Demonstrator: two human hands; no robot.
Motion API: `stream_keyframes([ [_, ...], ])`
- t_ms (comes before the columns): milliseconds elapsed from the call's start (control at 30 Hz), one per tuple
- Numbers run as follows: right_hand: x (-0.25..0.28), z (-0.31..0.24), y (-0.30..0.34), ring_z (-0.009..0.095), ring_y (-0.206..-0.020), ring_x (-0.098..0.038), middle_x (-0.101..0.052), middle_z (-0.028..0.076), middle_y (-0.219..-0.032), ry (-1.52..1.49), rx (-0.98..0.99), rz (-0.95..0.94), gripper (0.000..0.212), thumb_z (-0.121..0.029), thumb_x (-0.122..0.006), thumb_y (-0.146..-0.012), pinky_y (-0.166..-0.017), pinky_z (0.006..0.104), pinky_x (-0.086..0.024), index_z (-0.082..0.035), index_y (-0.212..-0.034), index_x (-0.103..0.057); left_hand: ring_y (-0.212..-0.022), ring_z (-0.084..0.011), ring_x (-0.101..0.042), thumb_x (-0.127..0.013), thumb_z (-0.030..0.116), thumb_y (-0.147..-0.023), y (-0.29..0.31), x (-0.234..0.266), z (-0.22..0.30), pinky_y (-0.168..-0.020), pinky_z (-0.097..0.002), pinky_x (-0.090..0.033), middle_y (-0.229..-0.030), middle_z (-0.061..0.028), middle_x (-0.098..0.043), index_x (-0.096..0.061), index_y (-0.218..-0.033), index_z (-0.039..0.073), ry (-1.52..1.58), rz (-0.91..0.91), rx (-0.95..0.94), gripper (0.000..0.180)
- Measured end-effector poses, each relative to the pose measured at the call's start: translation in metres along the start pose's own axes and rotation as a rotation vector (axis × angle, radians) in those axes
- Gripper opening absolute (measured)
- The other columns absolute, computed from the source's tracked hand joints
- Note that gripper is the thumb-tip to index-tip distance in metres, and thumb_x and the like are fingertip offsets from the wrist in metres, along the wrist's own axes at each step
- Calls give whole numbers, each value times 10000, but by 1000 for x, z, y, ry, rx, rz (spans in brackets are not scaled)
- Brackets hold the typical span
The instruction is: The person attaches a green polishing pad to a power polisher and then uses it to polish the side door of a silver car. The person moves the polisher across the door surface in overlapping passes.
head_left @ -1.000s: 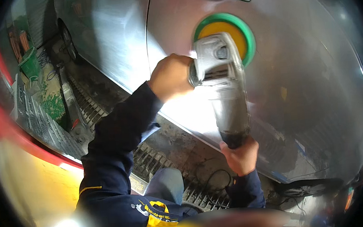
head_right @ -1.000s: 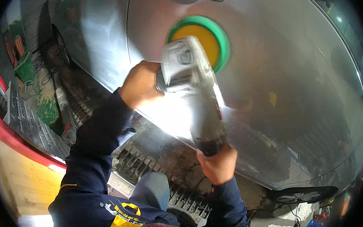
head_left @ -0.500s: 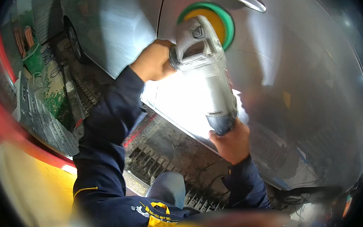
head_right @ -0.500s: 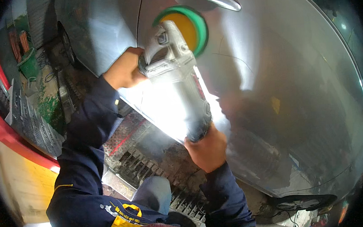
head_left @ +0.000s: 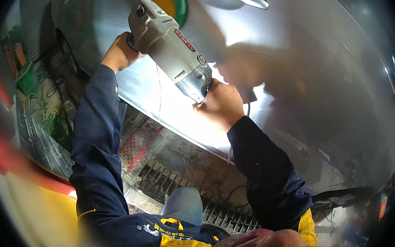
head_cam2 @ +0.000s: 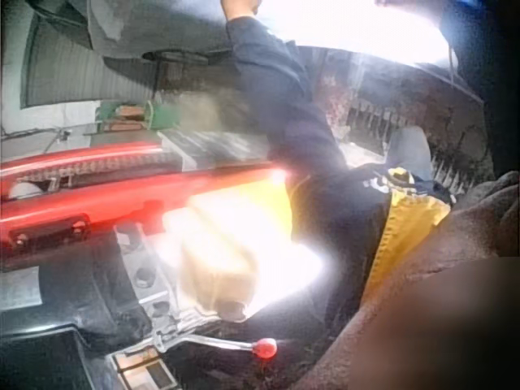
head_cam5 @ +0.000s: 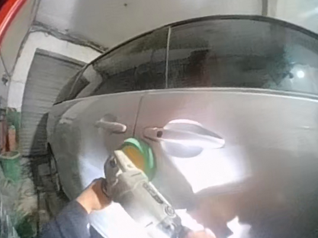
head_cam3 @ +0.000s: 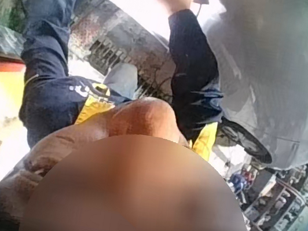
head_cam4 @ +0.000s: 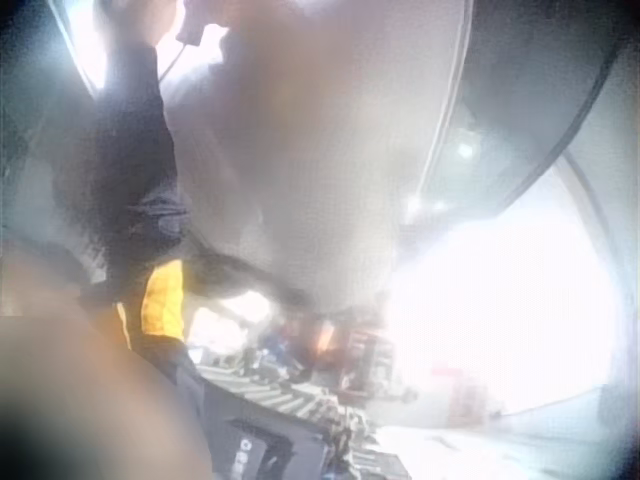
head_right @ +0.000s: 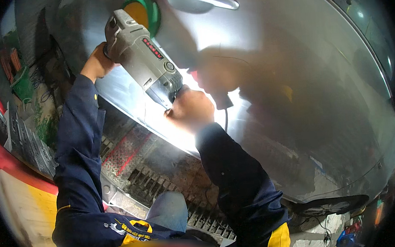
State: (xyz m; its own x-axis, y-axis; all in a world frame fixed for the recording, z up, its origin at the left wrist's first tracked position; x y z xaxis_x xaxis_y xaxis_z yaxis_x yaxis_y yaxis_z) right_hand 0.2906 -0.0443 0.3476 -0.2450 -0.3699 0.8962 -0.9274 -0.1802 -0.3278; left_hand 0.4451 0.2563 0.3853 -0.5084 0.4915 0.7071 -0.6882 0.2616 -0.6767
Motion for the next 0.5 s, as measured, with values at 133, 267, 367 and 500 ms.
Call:
stream_keyframes([
  [133, 4, 18, 38, 422, -857, -728, -719, 238, -933, 58, 78, 141, 398, -272, -821, -791, -776, 505, -591, 16, -1039, -704, -1047, -423, -727, -824, 254, -861, 12, -15, 29, -941, -449, -590, -1074, -250, -756, -710, -1024, -25, 278, 47, 55, 342],
  [267, 22, 42, 97, 434, -848, -731, -728, 224, -951, 122, 246, 260, 394, -258, -826, -778, -759, 499, -599, -17, -1069, -716, -992, -464, -710, -729, 223, -887, 12, -24, 87, -870, -479, -590, -1007, -271, -746, -728, -958, 10, 123, -12, -361, 224],
  [367, 34, 57, 143, 431, -833, -748, -752, 236, -898, -137, -100, 244, 389, -243, -828, -781, -758, 475, -615, 11, -1051, -710, -924, -451, -721, -764, 218, -841, 32, -25, 137, -819, -457, -584, -964, -254, -738, -731, -982, 4, 416, 35, -263, 258],
  [500, 47, 77, 189, 429, -863, -757, -762, 243, -894, -248, -228, 304, 457, -265, -841, -755, -780, 471, -616, 21, -1085, -707, -855, -446, -734, -751, 166, -811, 33, -21, 205, -759, -482, -596, -878, -253, -728, -722, -943, -7, 200, -35, -414, 220],
])
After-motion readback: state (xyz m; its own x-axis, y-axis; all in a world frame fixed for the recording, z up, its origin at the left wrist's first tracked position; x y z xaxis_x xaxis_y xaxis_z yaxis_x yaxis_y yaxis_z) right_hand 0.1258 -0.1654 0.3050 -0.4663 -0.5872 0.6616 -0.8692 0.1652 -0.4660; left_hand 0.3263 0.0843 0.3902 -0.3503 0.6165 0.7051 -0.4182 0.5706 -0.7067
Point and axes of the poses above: each hand's wrist, its own y-axis away from the middle knuckle, its own x-axis out of the back of the hand, z = x × y, the point moved 2 cm from there along -y, towards the middle knuckle
